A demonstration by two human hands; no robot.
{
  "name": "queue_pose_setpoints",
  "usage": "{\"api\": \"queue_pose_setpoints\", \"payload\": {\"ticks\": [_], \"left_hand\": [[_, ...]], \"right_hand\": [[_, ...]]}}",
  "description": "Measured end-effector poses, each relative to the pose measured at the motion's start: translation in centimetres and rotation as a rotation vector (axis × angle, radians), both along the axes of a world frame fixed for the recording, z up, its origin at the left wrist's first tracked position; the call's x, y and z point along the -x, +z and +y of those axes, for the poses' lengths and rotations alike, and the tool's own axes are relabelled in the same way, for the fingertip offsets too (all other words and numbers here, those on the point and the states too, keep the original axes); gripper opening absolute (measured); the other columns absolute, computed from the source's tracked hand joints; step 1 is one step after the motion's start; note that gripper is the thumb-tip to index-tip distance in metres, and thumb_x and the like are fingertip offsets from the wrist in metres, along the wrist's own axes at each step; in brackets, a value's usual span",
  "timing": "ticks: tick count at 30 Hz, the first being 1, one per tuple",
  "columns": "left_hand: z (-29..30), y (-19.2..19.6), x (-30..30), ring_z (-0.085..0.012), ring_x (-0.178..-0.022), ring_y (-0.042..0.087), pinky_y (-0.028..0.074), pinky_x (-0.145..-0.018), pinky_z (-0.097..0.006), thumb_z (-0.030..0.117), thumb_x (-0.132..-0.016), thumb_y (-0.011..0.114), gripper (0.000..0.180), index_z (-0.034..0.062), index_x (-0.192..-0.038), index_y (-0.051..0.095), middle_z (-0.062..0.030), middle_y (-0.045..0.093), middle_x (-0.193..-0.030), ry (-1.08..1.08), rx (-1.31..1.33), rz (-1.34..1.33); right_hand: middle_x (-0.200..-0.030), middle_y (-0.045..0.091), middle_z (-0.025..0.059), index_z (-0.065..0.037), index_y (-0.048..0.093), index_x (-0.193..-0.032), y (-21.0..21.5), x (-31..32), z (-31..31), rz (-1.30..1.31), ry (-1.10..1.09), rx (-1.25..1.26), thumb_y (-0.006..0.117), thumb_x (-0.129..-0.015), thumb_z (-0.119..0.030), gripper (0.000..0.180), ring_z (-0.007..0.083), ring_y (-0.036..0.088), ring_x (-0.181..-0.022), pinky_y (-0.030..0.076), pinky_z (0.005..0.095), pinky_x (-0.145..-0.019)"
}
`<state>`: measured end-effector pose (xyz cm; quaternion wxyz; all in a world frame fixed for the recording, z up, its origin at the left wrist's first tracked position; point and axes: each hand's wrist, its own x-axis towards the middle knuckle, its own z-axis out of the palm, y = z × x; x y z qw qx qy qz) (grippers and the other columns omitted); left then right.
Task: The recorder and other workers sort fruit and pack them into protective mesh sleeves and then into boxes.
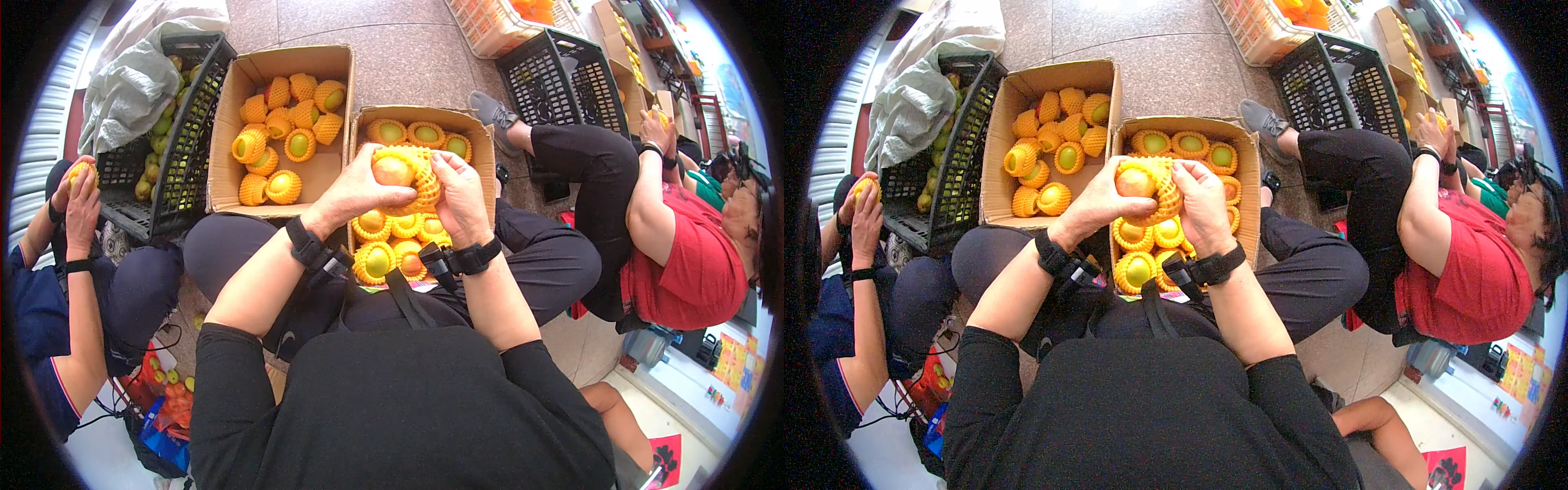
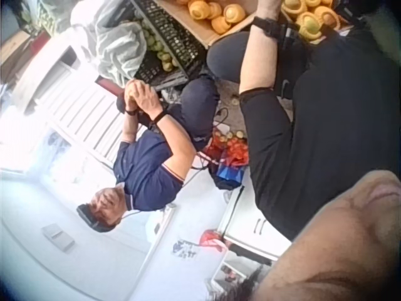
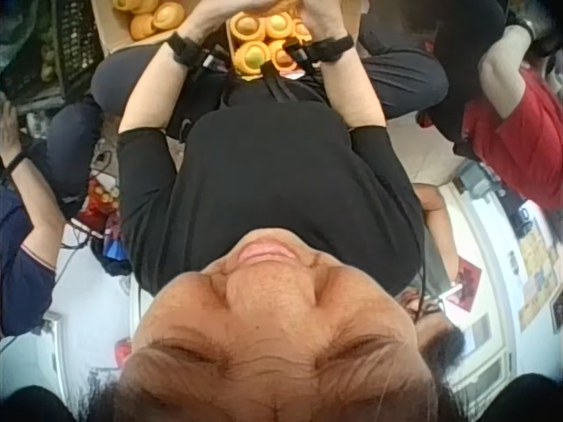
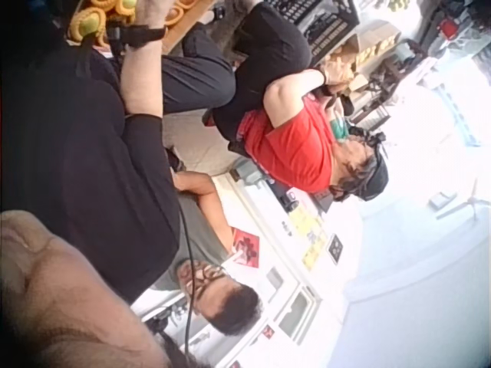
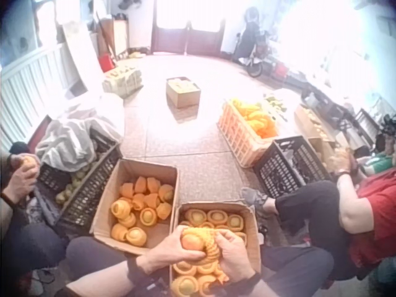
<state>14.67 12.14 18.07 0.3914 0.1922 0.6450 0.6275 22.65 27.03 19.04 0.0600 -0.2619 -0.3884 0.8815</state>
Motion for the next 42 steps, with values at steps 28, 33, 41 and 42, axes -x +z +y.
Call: {"api": "queue_pose_setpoints", "payload": {"ticks": [28,33,41,42], "left_hand": [[0.0,-0.2,0.2,-0.021,-0.098,0.057,0.048,-0.083,-0.041,0.036,-0.085,0.049,0.042,0.0066,-0.115,0.046,-0.0092,0.056,-0.109,0.309,-0.282,-0.877],[-0.2,-0.2,0.5,-0.0214,-0.099,0.056,0.048,-0.083,-0.041,0.043,-0.085,0.046,0.048,0.0076,-0.117,0.045,-0.0088,0.055,-0.111,0.304,-0.312,-0.894],[0.1,-0.6,0.3,-0.018,-0.106,0.05,0.046,-0.083,-0.035,0.041,-0.087,0.043,0.048,0.0061,-0.12,0.039,-0.0052,0.05,-0.114,0.389,-0.144,-0.538],[0.1,0.2,0.3,-0.0177,-0.106,0.049,0.045,-0.084,-0.034,0.04,-0.087,0.045,0.049,0.0062,-0.122,0.037,-0.0057,0.048,-0.115,0.322,-0.145,-0.546]], "right_hand": [[-0.085,0.058,0.0006,-0.002,0.053,-0.092,0.0,-1.0,-2.7,-0.052,0.117,-0.253,0.06,-0.082,-0.014,0.017,0.0065,0.052,-0.076,0.042,0.021,-0.071],[-0.087,0.06,0.0017,-0.002,0.056,-0.088,-0.8,-1.6,-2.5,-0.088,0.271,-0.371,0.061,-0.079,-0.008,0.012,0.0062,0.053,-0.077,0.043,0.0203,-0.071],[-0.093,0.058,0.0019,-0.004,0.051,-0.093,0.2,-1.3,-1.5,0.096,0.071,-0.283,0.052,-0.085,-0.003,0.009,0.0074,0.053,-0.085,0.041,0.022,-0.078],[-0.094,0.058,0.0028,-0.003,0.051,-0.095,-0.1,-1.3,-1.3,0.108,0.058,-0.298,0.05,-0.086,-0.004,0.009,0.0079,0.053,-0.086,0.041,0.0228,-0.079]]}}
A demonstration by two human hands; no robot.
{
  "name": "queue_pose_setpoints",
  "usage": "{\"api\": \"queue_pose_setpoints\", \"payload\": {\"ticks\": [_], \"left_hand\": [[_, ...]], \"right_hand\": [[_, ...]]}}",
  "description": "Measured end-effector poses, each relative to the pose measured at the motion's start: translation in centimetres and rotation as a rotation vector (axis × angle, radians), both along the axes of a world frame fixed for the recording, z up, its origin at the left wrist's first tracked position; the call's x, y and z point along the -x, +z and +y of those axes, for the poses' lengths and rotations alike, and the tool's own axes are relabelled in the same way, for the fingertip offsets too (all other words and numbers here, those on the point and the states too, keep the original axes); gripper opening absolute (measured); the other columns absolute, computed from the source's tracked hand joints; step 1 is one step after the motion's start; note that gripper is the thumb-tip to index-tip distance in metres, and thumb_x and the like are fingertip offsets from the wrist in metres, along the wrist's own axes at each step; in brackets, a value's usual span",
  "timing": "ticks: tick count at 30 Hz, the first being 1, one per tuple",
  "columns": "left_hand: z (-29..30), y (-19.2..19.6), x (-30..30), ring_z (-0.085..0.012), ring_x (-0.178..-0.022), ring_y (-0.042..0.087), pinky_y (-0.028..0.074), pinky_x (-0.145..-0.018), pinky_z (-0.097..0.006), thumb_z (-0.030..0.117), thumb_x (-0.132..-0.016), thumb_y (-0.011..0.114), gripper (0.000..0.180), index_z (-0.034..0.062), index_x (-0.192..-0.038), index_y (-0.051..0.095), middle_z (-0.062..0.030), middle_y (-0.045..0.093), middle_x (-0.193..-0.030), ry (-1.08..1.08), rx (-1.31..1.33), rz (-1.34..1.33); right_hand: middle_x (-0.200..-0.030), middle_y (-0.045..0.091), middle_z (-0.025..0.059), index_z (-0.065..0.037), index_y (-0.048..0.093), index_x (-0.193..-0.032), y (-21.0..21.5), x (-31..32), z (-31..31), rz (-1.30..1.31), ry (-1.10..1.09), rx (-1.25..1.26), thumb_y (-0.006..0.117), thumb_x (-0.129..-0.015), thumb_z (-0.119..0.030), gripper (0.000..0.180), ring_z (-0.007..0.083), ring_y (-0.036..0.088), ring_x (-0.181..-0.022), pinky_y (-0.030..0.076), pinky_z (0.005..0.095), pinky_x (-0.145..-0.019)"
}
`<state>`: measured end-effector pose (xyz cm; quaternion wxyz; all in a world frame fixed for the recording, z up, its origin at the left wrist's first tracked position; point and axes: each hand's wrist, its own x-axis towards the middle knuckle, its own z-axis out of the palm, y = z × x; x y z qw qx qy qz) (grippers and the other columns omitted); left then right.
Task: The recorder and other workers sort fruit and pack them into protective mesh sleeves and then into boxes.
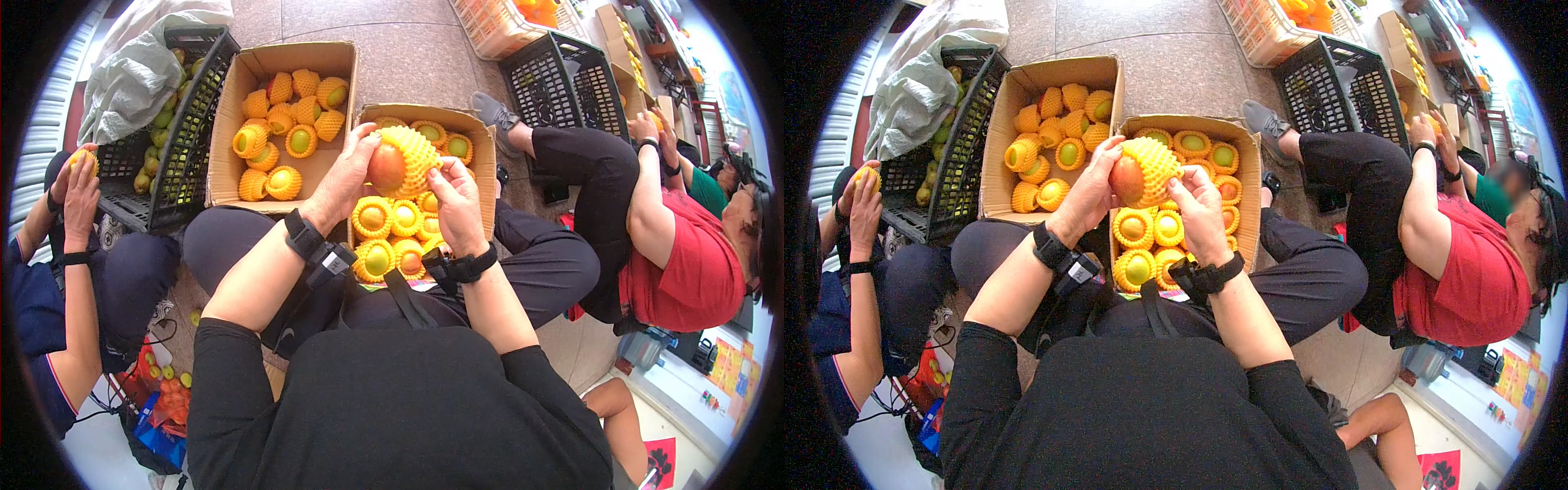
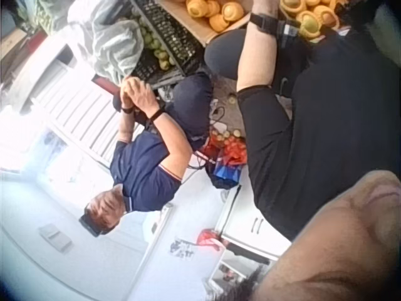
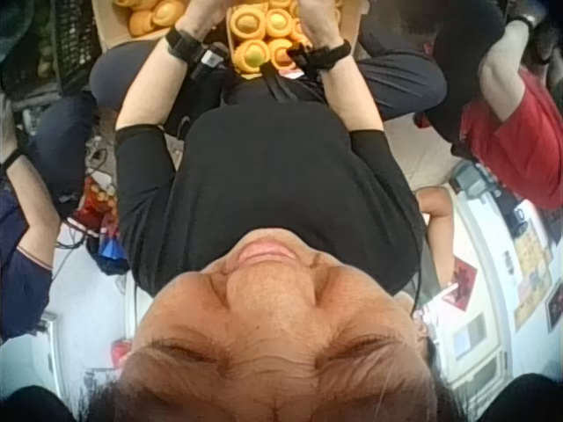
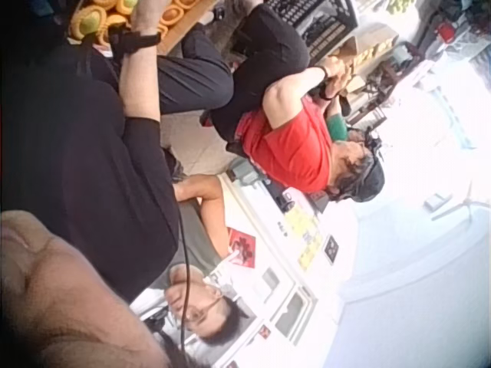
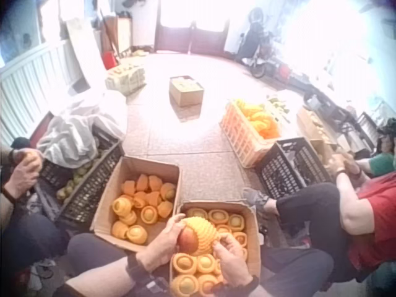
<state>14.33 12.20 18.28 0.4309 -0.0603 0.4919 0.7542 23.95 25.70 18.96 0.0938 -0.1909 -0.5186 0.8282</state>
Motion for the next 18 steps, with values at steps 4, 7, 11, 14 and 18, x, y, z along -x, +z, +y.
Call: {"api": "queue_pose_setpoints", "payload": {"ticks": [4,7,11,14,18], "left_hand": [[0.1,-1.5,-0.2,-0.0165,-0.104,0.048,0.045,-0.086,-0.032,0.033,-0.084,0.054,0.054,0.0059,-0.124,0.032,-0.0077,0.045,-0.117,-0.191,-0.152,0.185],[-0.1,-1.7,-0.3,-0.0153,-0.104,0.048,0.045,-0.086,-0.033,0.028,-0.081,0.059,0.057,0.0053,-0.124,0.031,-0.0089,0.044,-0.117,-0.262,-0.096,0.302],[0.0,-0.5,-0.2,-0.0165,-0.104,0.049,0.045,-0.087,-0.033,0.027,-0.08,0.06,0.057,0.004,-0.124,0.031,-0.0085,0.046,-0.115,-0.201,-0.111,0.177],[0.2,-0.5,0.0,-0.0187,-0.103,0.052,0.047,-0.084,-0.035,0.026,-0.082,0.056,0.046,0.0046,-0.12,0.039,-0.0078,0.05,-0.112,-0.011,-0.244,-0.078],[-0.4,-1.2,-0.3,-0.0184,-0.093,0.057,0.049,-0.078,-0.033,0.034,-0.086,0.048,0.041,0.0057,-0.115,0.046,-0.0073,0.056,-0.106,0.013,-0.25,-0.096]], "right_hand": [[-0.094,0.058,0.0034,-0.003,0.052,-0.096,0.0,0.2,0.9,-0.05,-0.036,0.093,0.048,-0.088,-0.008,0.01,0.0083,0.053,-0.085,0.042,0.0225,-0.078],[-0.093,0.058,0.0031,-0.003,0.052,-0.095,0.6,0.6,0.9,-0.069,-0.065,0.144,0.048,-0.088,-0.009,0.01,0.0083,0.054,-0.082,0.043,0.022,-0.075],[-0.092,0.058,0.0031,-0.003,0.051,-0.098,1.0,1.0,1.0,-0.061,-0.106,0.161,0.051,-0.087,-0.011,0.013,0.0079,0.054,-0.08,0.043,0.0212,-0.072],[-0.089,0.058,0.0028,-0.002,0.047,-0.103,1.2,0.7,0.8,-0.135,-0.042,0.02,0.062,-0.081,-0.014,0.03,0.0078,0.053,-0.078,0.043,0.0219,-0.07],[-0.088,0.058,0.0019,-0.002,0.052,-0.094,0.7,-0.2,-1.1,-0.219,0.079,-0.036,0.065,-0.078,-0.012,0.023,0.0093,0.054,-0.08,0.043,0.0223,-0.072]]}}
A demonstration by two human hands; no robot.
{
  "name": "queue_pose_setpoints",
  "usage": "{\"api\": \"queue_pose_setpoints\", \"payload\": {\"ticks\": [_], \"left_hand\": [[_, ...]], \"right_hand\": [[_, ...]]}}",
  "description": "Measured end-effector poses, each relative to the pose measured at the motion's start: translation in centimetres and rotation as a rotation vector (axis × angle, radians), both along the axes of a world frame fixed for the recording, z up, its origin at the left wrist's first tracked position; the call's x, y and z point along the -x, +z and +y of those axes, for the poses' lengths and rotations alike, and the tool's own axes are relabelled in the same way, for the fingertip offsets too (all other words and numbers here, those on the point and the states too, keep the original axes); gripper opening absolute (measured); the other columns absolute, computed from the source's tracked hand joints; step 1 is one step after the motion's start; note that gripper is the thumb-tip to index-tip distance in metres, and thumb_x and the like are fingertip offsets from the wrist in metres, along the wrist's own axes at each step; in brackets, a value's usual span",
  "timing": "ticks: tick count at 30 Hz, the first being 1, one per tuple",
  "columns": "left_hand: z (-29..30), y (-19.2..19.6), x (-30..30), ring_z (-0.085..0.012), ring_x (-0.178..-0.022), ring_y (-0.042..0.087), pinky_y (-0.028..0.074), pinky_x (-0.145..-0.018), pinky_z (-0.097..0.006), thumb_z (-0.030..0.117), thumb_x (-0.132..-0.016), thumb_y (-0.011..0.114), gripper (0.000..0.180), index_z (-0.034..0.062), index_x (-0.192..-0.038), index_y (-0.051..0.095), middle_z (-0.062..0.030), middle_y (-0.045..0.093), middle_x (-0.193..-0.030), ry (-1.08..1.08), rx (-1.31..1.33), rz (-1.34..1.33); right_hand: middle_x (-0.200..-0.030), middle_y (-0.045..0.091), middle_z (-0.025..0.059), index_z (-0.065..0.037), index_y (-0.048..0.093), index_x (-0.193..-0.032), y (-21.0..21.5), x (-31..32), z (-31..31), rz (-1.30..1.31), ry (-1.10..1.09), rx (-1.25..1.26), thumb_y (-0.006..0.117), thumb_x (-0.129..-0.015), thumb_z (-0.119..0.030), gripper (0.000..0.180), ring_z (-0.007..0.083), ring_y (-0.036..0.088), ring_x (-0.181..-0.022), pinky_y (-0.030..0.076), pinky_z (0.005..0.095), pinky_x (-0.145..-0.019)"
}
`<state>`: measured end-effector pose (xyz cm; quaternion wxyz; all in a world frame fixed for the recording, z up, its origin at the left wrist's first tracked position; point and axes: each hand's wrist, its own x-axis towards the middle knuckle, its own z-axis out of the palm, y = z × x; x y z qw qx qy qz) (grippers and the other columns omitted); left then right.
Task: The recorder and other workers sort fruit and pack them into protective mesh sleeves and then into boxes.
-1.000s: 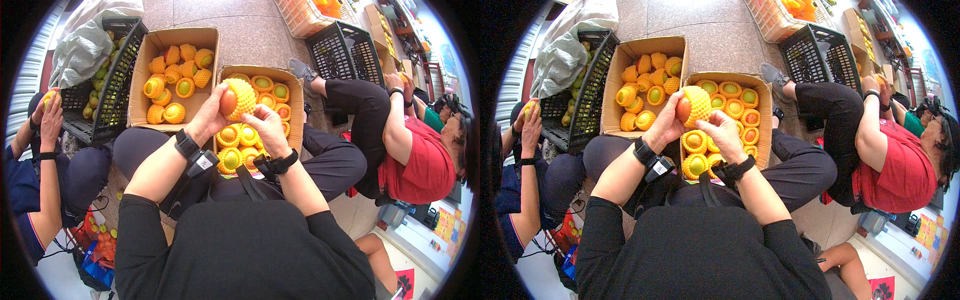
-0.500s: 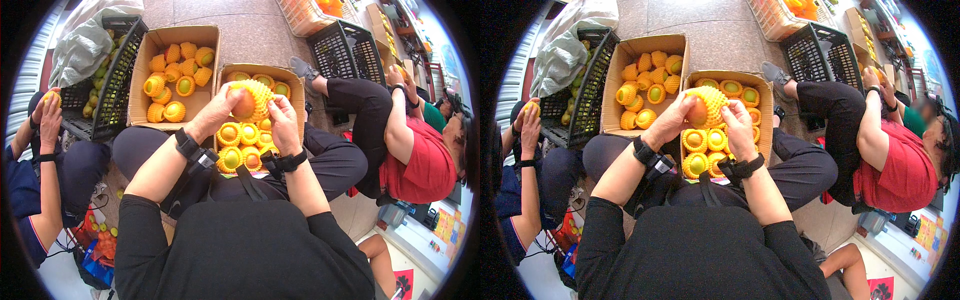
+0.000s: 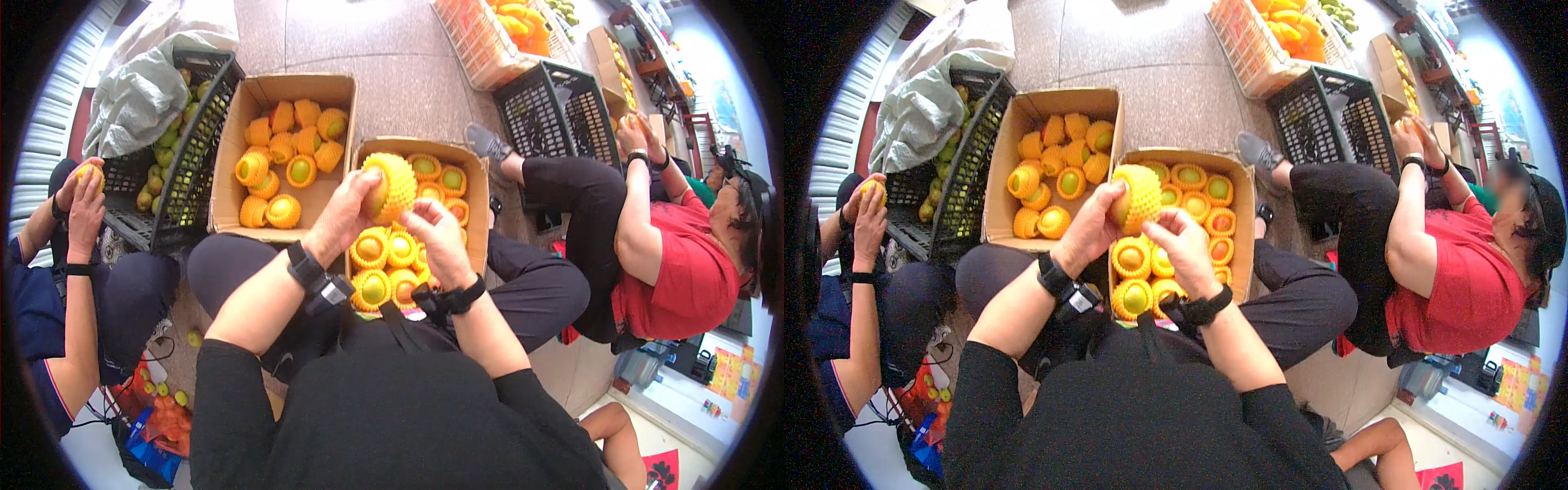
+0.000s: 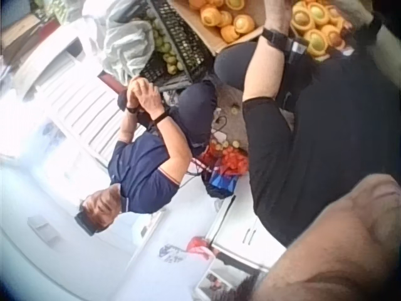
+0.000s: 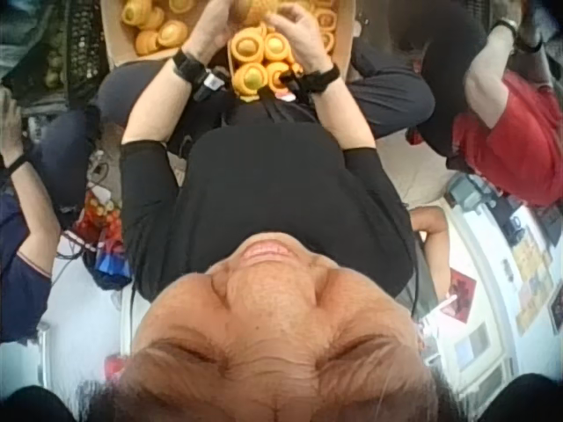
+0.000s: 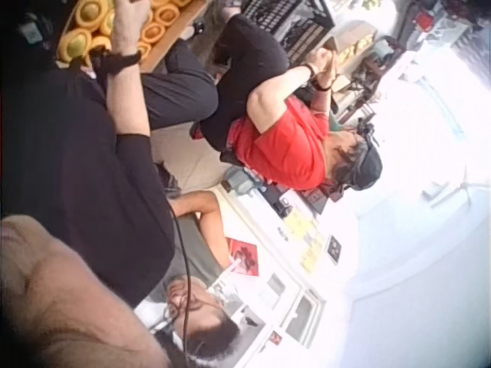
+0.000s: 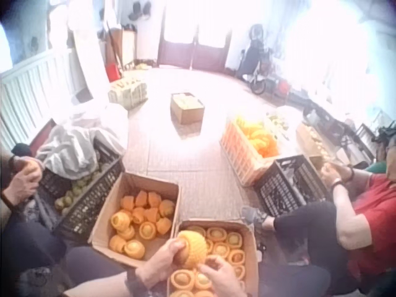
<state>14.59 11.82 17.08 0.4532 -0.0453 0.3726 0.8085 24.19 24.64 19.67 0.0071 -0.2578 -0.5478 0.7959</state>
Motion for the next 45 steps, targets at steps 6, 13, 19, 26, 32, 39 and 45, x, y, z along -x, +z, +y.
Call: {"api": "queue_pose_setpoints", "payload": {"ticks": [6,13,19,26,32,39,45], "left_hand": [[0.1,1.4,0.3,-0.0169,-0.092,0.058,0.05,-0.072,-0.034,0.041,-0.086,0.046,0.045,0.009,-0.117,0.045,-0.0058,0.057,-0.107,-0.021,0.022,-0.143],[0.0,-0.5,0.6,-0.0154,-0.098,0.055,0.049,-0.078,-0.035,0.046,-0.086,0.046,0.05,0.0111,-0.121,0.04,-0.0056,0.053,-0.112,-0.125,0.128,0.012],[0.1,2.3,0.4,-0.0139,-0.107,0.044,0.045,-0.084,-0.03,0.038,-0.084,0.053,0.056,0.0061,-0.124,0.03,-0.0072,0.043,-0.114,-0.19,0.057,0.205],[0.0,1.2,0.1,-0.0158,-0.101,0.052,0.05,-0.078,-0.031,0.03,-0.08,0.058,0.057,0.007,-0.125,0.031,-0.0075,0.047,-0.114,-0.269,0.161,0.27],[-0.3,0.9,0.5,-0.0156,-0.093,0.057,0.05,-0.075,-0.032,0.038,-0.081,0.057,0.046,0.0056,-0.112,0.047,-0.0059,0.056,-0.102,-0.161,0.009,-0.024],[0.0,1.4,0.2,-0.0133,-0.097,0.054,0.047,-0.082,-0.026,0.045,-0.085,0.049,0.052,0.0049,-0.117,0.043,-0.0072,0.054,-0.106,-0.296,-0.041,0.032],[-0.2,1.6,-0.4,-0.0168,-0.101,0.051,0.051,-0.075,-0.035,0.044,-0.084,0.05,0.057,0.0102,-0.125,0.03,-0.007,0.045,-0.115,-0.219,0.075,0.157]], "right_hand": [[-0.087,0.058,0.0001,-0.004,0.053,-0.091,0.2,0.5,0.4,0.133,0.032,0.021,0.058,-0.082,-0.007,0.01,0.0059,0.053,-0.079,0.042,0.0199,-0.073],[-0.09,0.057,0.001,-0.003,0.051,-0.094,-0.7,0.9,0.7,0.152,-0.094,0.03,0.052,-0.086,-0.007,0.009,0.0062,0.052,-0.082,0.041,0.0203,-0.075],[-0.089,0.057,0.0018,-0.002,0.053,-0.094,-0.2,1.7,1.7,0.128,-0.132,0.028,0.049,-0.089,-0.012,0.012,0.006,0.053,-0.078,0.043,0.0205,-0.073],[-0.092,0.057,0.0032,-0.001,0.051,-0.099,-0.7,1.6,2.2,0.132,-0.161,-0.081,0.054,-0.086,-0.014,0.019,0.0072,0.053,-0.079,0.044,0.0213,-0.073],[-0.12,0.041,0.0121,0.0,0.032,-0.124,1.4,1.8,-0.4,0.279,0.063,-0.897,0.073,-0.066,-0.016,0.073,0.0228,0.043,-0.109,0.036,0.0322,-0.093],[-0.116,0.046,0.0168,-0.001,0.038,-0.12,0.5,1.7,-0.6,0.333,0.116,-1.039,0.079,-0.055,-0.02,0.08,0.0302,0.047,-0.108,0.038,0.0366,-0.091],[-0.106,0.055,0.0133,-0.002,0.041,-0.118,0.3,1.6,0.2,0.231,0.058,-0.665,0.075,-0.065,-0.024,0.067,0.0203,0.054,-0.096,0.044,0.0299,-0.083]]}}
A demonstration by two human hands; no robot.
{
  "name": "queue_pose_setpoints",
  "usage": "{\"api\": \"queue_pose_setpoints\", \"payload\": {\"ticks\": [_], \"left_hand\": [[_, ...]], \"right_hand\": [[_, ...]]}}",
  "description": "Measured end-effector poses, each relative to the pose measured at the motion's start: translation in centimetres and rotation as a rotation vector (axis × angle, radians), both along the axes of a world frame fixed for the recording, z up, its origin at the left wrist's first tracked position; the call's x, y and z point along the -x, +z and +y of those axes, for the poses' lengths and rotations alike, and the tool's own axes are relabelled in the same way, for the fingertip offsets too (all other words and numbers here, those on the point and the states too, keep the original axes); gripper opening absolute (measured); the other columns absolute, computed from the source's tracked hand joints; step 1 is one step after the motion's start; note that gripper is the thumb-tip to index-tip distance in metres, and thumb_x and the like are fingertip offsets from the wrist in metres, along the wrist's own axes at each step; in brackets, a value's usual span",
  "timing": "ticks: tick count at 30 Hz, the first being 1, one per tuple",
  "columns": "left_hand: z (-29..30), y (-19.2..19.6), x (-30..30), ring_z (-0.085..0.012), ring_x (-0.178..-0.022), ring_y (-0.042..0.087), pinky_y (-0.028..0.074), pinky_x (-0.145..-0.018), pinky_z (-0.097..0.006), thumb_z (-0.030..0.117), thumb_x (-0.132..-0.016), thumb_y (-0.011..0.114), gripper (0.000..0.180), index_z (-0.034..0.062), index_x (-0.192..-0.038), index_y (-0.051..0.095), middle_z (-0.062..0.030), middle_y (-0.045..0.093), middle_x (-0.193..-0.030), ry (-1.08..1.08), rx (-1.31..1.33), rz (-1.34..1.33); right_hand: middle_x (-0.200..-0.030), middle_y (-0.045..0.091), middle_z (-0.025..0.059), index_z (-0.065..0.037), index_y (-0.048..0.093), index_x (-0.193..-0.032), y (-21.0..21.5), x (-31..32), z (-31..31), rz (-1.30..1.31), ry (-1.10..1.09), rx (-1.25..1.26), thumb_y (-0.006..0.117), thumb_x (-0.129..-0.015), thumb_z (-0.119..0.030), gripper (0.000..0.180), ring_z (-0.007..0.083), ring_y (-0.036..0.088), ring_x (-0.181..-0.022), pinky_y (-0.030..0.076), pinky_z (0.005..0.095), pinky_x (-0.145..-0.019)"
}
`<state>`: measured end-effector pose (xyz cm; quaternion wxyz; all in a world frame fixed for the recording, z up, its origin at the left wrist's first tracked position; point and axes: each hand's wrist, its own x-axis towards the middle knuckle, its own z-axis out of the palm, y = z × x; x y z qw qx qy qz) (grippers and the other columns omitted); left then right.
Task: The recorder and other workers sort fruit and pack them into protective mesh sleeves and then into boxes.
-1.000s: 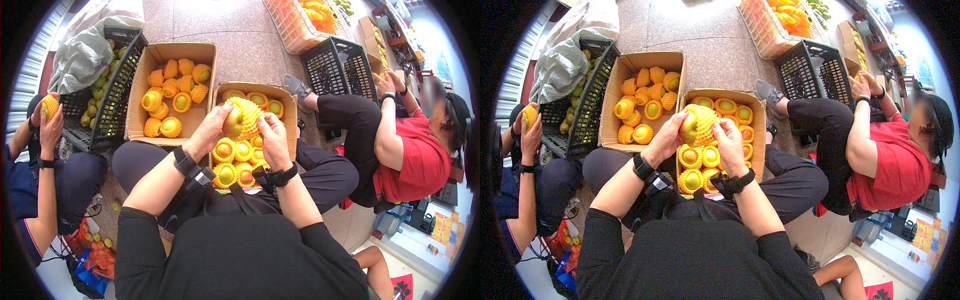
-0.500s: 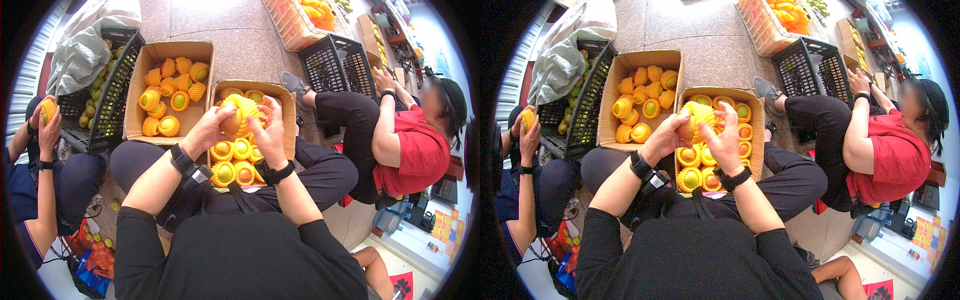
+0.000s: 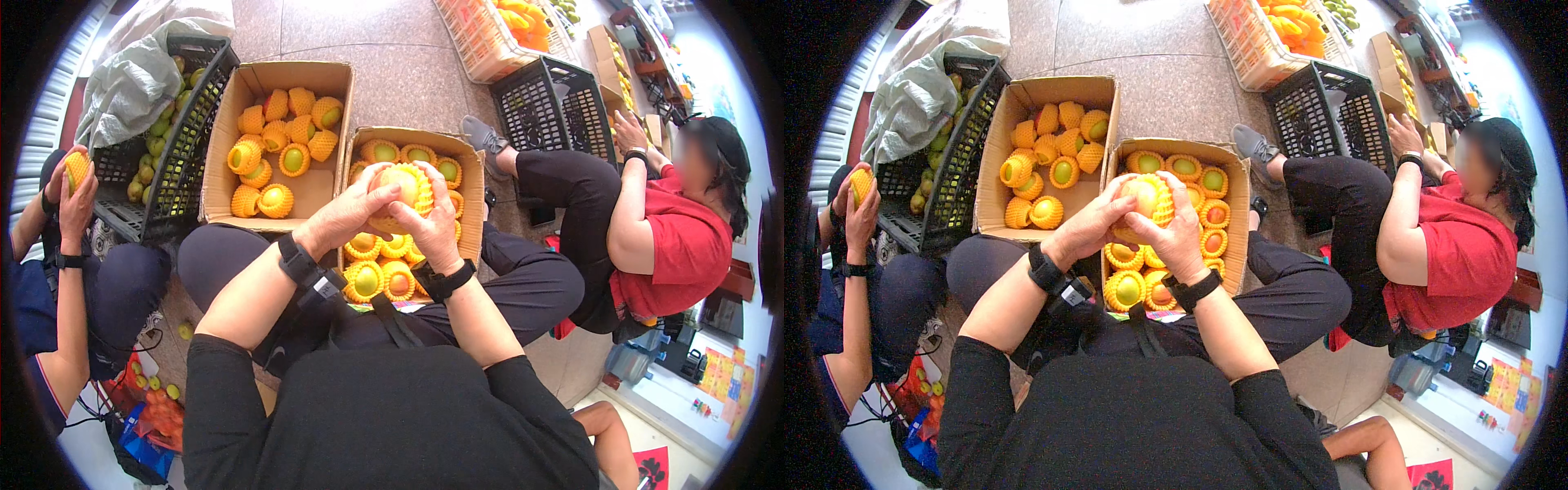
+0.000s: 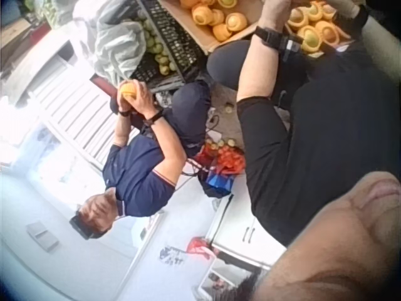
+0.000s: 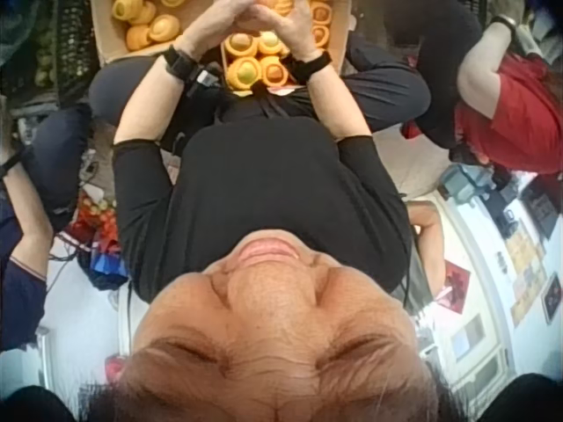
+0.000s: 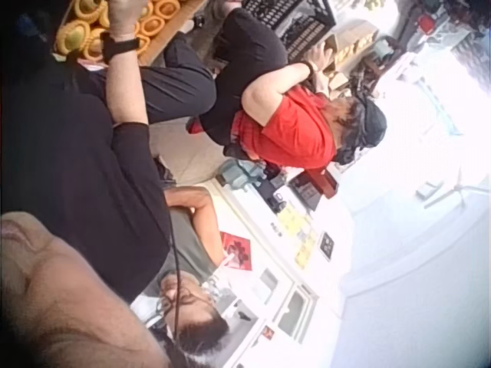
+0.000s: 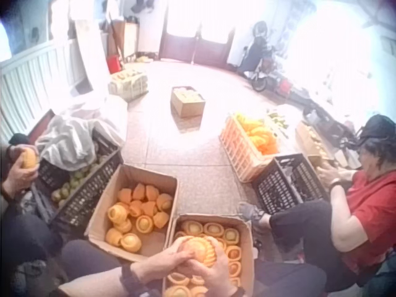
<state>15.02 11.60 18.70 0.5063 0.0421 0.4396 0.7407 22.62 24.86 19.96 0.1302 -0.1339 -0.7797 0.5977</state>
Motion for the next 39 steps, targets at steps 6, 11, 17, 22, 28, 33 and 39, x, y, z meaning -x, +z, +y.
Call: {"api": "queue_pose_setpoints", "payload": {"ticks": [6,11,17,22,28,33,39], "left_hand": [[0.2,-1.7,0.7,-0.0121,-0.089,0.055,0.051,-0.074,-0.028,0.038,-0.084,0.054,0.043,0.0054,-0.11,0.044,-0.0041,0.054,-0.097,-0.116,-0.088,-0.095],[0.6,-1.1,0.1,-0.0111,-0.085,0.058,0.051,-0.072,-0.027,0.038,-0.085,0.052,0.04,0.006,-0.108,0.049,-0.0047,0.057,-0.099,-0.138,-0.049,-0.258],[0.9,-1.4,0.6,-0.0175,-0.089,0.058,0.047,-0.081,-0.031,0.04,-0.087,0.046,0.044,0.0026,-0.11,0.049,-0.0067,0.059,-0.102,0.021,0.033,-0.364],[0.8,-2.7,0.0,-0.0176,-0.084,0.059,0.052,-0.068,-0.04,0.041,-0.087,0.046,0.039,0.0083,-0.108,0.049,-0.0064,0.059,-0.095,0.003,-0.062,-0.45],[0.3,-2.3,0.0,-0.0138,-0.068,0.06,0.052,-0.047,-0.03,0.042,-0.089,0.042,0.034,0.0118,-0.105,0.047,-0.0044,0.058,-0.09,-0.091,0.028,-0.323],[0.7,-4.8,0.0,-0.0126,-0.08,0.058,0.053,-0.058,-0.035,0.04,-0.089,0.044,0.033,0.0125,-0.106,0.047,-0.0031,0.056,-0.094,0.135,0.031,-0.261],[0.3,-0.9,0.2,-0.0172,-0.09,0.056,0.052,-0.067,-0.04,0.048,-0.087,0.043,0.042,0.012,-0.109,0.047,-0.0055,0.056,-0.099,-0.032,0.045,-0.289]], "right_hand": [[-0.094,0.06,0.0109,-0.002,0.048,-0.115,-0.6,0.4,0.6,-0.046,0.057,0.054,0.054,-0.085,-0.033,0.044,0.0163,0.057,-0.087,0.044,0.0269,-0.078],[-0.087,0.062,0.0132,-0.003,0.054,-0.108,-0.8,0.3,1.4,-0.117,0.018,0.027,0.044,-0.089,-0.037,0.041,0.0197,0.059,-0.083,0.044,0.0301,-0.074],[-0.121,0.04,0.0236,0.004,0.03,-0.126,-1.8,-0.4,1.6,-0.016,0.147,-0.25,0.066,-0.072,-0.037,0.076,0.0331,0.041,-0.113,0.035,0.0378,-0.094],[-0.11,0.046,0.0234,0.003,0.035,-0.12,-0.3,-0.7,-0.9,-0.008,0.12,-0.436,0.077,-0.059,-0.036,0.083,0.0366,0.048,-0.103,0.04,0.0394,-0.088],[-0.109,0.048,0.0199,0.003,0.039,-0.119,-1.3,-0.6,-0.5,-0.002,0.117,-0.473,0.073,-0.066,-0.034,0.073,0.0302,0.05,-0.101,0.04,0.0356,-0.087],[-0.125,0.036,0.0221,0.001,0.033,-0.124,-1.8,-0.2,-0.3,0.02,0.154,-0.639,0.074,-0.064,-0.034,0.081,0.0346,0.038,-0.115,0.033,0.0389,-0.096],[-0.121,0.039,0.0208,0.001,0.034,-0.123,-2.1,-0.4,-0.7,0.061,0.072,-0.54,0.078,-0.058,-0.027,0.083,0.0326,0.04,-0.112,0.033,0.0382,-0.096]]}}
